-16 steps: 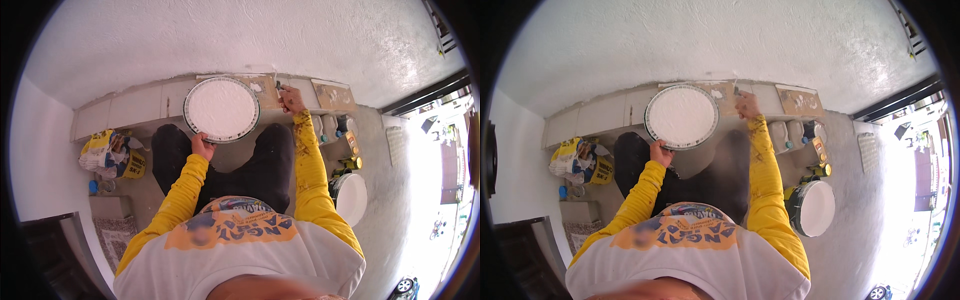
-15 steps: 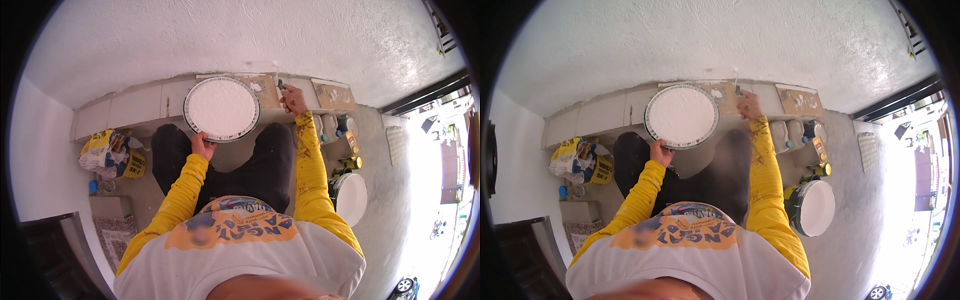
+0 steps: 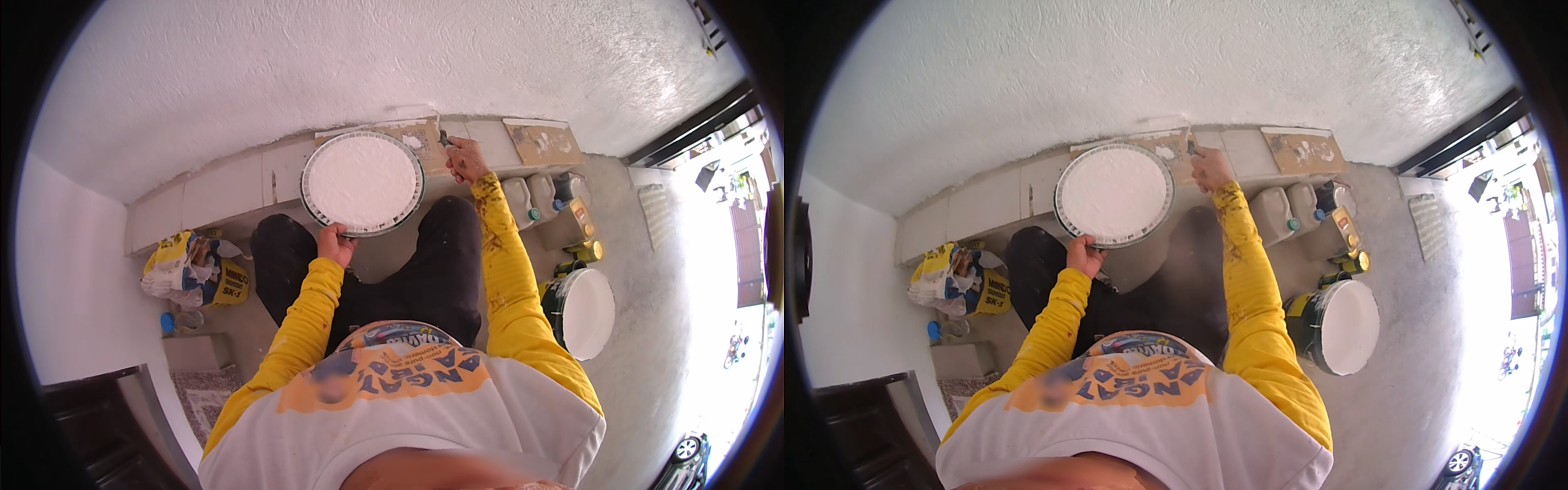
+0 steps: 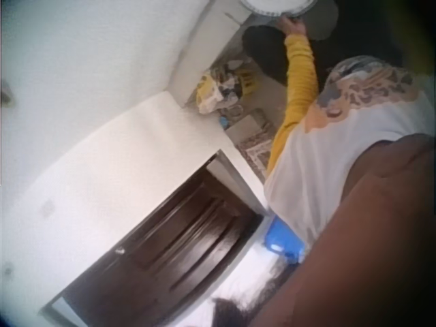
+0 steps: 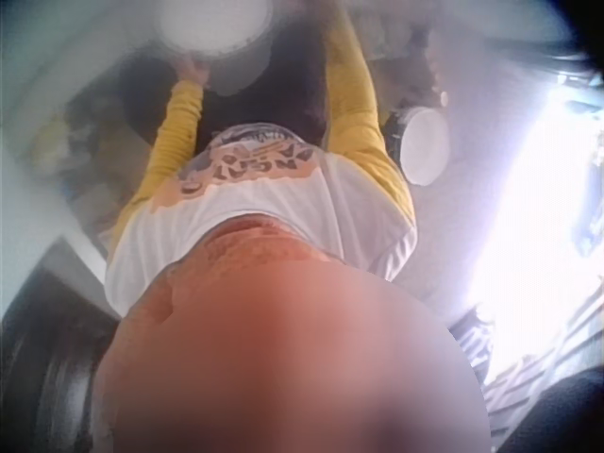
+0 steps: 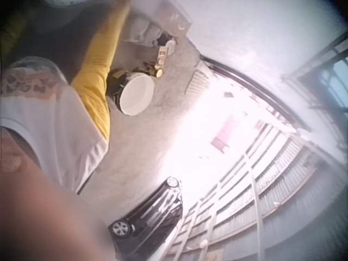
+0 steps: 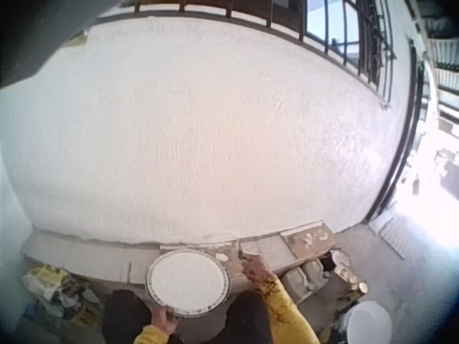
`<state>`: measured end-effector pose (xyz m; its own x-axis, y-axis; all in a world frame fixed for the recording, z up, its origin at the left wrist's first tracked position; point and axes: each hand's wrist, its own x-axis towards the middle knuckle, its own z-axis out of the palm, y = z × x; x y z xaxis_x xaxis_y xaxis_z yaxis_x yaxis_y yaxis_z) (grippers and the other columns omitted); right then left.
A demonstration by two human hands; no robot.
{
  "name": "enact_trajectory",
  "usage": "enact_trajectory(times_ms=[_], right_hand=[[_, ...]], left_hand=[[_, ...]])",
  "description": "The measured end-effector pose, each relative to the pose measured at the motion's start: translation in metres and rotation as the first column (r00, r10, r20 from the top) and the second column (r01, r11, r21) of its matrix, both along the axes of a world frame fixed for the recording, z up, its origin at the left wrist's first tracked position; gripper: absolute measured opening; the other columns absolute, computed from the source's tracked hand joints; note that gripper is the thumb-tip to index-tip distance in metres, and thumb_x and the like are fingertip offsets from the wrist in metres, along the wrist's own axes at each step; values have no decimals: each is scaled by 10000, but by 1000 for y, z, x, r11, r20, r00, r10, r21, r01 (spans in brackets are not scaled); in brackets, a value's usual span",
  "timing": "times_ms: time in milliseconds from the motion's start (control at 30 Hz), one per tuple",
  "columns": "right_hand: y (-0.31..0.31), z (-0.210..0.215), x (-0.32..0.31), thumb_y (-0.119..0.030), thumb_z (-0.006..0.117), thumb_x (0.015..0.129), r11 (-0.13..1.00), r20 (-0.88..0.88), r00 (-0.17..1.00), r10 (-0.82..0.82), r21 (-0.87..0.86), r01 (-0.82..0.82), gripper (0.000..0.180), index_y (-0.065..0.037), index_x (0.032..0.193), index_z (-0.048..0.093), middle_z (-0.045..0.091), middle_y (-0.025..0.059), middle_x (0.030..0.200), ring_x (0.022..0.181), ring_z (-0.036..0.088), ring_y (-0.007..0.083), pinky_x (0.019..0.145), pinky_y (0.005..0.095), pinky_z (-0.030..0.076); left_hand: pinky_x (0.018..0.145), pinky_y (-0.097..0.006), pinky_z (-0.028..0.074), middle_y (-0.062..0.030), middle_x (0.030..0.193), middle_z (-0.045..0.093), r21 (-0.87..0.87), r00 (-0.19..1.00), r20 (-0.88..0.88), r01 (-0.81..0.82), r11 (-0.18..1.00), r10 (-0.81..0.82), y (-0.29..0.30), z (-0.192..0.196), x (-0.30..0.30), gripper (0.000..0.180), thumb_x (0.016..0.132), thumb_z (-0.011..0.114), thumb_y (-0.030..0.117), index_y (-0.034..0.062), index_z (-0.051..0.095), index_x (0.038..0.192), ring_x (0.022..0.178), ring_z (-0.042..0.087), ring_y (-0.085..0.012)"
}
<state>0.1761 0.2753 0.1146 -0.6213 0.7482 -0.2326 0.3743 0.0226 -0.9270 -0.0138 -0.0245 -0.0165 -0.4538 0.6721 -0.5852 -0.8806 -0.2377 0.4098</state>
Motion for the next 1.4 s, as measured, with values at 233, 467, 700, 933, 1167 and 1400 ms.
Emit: enact_trajectory(times_ms=[233, 467, 700, 933, 1167, 1400], right_hand=[[7, 13, -4, -153, 512, 955, 951, 83, 986, 145, 264, -162, 185, 0, 994, 609, 537, 44, 616, 416, 484, 95, 333, 261, 392], [11, 6, 8, -136, 535, 930, 978, 2, 996, -89, -188, 88, 231, -16, 1102, 631, 568, 50, 636, 413, 480, 95, 335, 256, 391], [2, 12, 8, -119, 575, 889, 983, -103, 978, -183, 12, 185, 86, -33, 891, 574, 498, 21, 594, 404, 459, 122, 338, 278, 363], [-103, 50, 46, -181, 551, 944, 997, -114, 993, -41, -65, 34, 362, 4, 1253, 517, 510, 6, 671, 447, 452, 75, 355, 235, 385], [-112, 33, 45, -162, 521, 933, 988, -120, 984, -135, -96, 124, 170, -31, 1014, 592, 476, -21, 619, 441, 423, 75, 358, 245, 347], [-53, 22, -26, -177, 537, 933, 951, -216, 945, 245, 242, -191, 225, -3, 1074, 520, 504, 13, 662, 464, 463, 92, 373, 256, 379]], left_hand=[[945, -553, 487, -132, 1067, 595, 30, 1000, 3, 14, 999, -14, 1, 10, 4, 161, 756, 501, 3, 29, 529, 913, 1014, 585, -333], [955, -582, 484, -154, 1116, 587, 41, 999, 29, -16, 999, 14, 0, 13, 4, 211, 751, 505, -6, 7, 522, 961, 1049, 580, -354], [1001, -547, 454, -140, 1191, 581, 18, 1000, -14, 27, 999, -27, -2, 11, 3, 319, 778, 505, -12, 11, 528, 1095, 1090, 574, -337], [964, -510, 470, -109, 1093, 619, 66, 1000, 6, 13, 998, -14, -4, 1, -2, 231, 776, 525, -24, 16, 554, 1001, 1034, 596, -305], [914, -472, 546, -106, 1021, 635, 113, 1000, 0, -3, 994, 3, -29, 29, 11, 153, 812, 506, -31, -20, 572, 950, 953, 633, -268], [810, -432, 605, -121, 1091, 668, 124, 991, -128, 64, 990, -48, -69, 72, 25, 246, 829, 548, -8, -22, 596, 1070, 953, 677, -262]])
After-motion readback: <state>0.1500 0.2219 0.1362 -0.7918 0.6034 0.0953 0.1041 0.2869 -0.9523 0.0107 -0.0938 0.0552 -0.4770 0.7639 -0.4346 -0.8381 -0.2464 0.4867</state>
